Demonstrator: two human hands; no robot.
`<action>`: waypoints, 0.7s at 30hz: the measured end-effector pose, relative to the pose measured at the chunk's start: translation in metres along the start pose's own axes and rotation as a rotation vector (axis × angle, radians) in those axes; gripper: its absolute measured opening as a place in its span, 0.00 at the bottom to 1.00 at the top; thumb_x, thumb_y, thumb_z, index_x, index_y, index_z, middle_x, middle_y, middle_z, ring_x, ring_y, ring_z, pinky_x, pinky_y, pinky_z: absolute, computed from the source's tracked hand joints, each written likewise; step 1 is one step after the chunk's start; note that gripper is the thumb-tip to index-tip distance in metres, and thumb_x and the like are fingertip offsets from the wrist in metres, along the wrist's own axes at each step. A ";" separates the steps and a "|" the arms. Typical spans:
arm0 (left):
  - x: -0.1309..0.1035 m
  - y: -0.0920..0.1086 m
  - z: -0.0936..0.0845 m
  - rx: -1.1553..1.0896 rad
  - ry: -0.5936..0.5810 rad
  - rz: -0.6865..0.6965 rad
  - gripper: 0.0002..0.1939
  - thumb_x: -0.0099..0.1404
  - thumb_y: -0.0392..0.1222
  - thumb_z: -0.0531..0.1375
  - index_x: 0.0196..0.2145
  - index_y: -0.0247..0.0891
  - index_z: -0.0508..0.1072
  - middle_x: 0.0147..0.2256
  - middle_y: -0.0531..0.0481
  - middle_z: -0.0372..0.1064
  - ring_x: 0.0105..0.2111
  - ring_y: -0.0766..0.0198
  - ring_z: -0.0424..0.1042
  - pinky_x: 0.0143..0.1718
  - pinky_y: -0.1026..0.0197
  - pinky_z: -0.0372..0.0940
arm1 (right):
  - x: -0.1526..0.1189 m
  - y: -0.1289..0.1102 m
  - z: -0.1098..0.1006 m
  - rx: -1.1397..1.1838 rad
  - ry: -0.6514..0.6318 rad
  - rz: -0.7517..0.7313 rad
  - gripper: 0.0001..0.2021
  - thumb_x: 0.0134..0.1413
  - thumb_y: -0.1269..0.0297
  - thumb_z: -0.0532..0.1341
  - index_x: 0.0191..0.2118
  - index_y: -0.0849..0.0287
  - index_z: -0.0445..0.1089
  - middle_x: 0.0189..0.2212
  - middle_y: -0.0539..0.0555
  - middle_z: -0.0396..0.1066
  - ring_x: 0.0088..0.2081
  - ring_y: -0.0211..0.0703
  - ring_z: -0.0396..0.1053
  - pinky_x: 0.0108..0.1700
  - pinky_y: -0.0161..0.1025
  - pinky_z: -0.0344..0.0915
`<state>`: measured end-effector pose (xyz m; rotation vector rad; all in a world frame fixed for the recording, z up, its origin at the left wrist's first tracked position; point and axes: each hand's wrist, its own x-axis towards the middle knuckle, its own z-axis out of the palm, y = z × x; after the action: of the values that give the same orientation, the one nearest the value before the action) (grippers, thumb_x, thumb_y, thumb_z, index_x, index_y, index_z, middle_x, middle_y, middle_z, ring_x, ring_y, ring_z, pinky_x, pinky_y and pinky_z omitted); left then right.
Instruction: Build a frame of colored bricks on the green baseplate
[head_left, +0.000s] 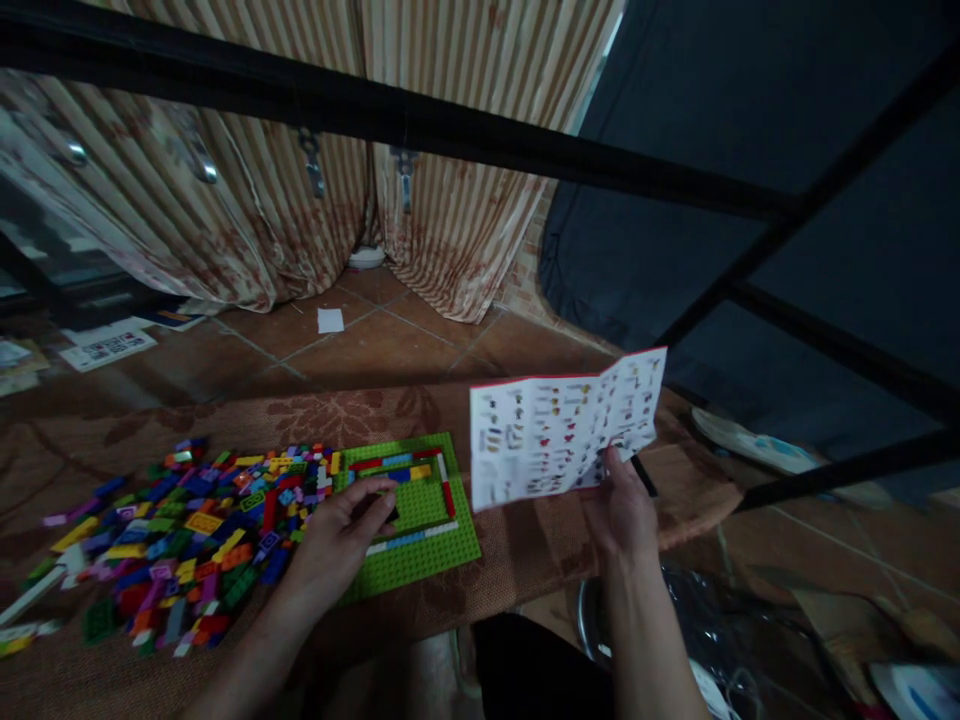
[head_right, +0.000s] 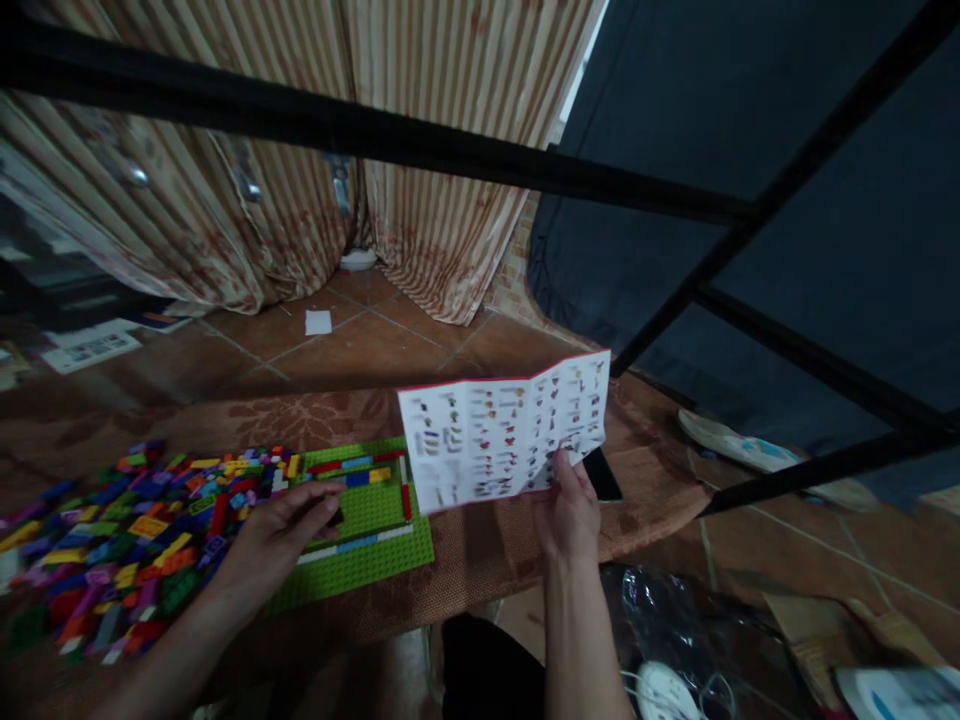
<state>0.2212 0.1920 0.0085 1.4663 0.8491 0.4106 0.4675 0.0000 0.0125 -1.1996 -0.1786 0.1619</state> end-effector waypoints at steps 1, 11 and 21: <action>0.000 -0.001 0.000 0.002 -0.004 -0.001 0.26 0.53 0.60 0.63 0.41 0.37 0.74 0.34 0.51 0.69 0.34 0.60 0.72 0.37 0.57 0.72 | 0.004 0.004 -0.007 0.017 0.078 0.042 0.16 0.45 0.56 0.67 0.40 0.57 0.71 0.36 0.52 0.76 0.41 0.41 0.74 0.43 0.40 0.72; 0.001 -0.003 0.002 0.066 -0.033 -0.026 0.26 0.55 0.60 0.62 0.43 0.37 0.72 0.34 0.51 0.68 0.29 0.60 0.74 0.34 0.59 0.69 | 0.031 0.047 -0.035 -0.267 0.327 0.079 0.19 0.30 0.57 0.70 0.32 0.63 0.72 0.25 0.52 0.74 0.28 0.43 0.72 0.30 0.39 0.70; 0.005 -0.010 0.006 0.055 -0.049 -0.028 0.24 0.57 0.58 0.62 0.44 0.38 0.72 0.35 0.52 0.68 0.34 0.59 0.74 0.36 0.58 0.70 | 0.035 0.047 -0.057 -0.444 0.276 0.015 0.26 0.23 0.72 0.68 0.39 0.64 0.72 0.29 0.55 0.77 0.35 0.50 0.74 0.36 0.42 0.71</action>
<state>0.2261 0.1899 -0.0030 1.5080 0.8470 0.3316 0.5132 -0.0278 -0.0501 -1.6502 0.0411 -0.0350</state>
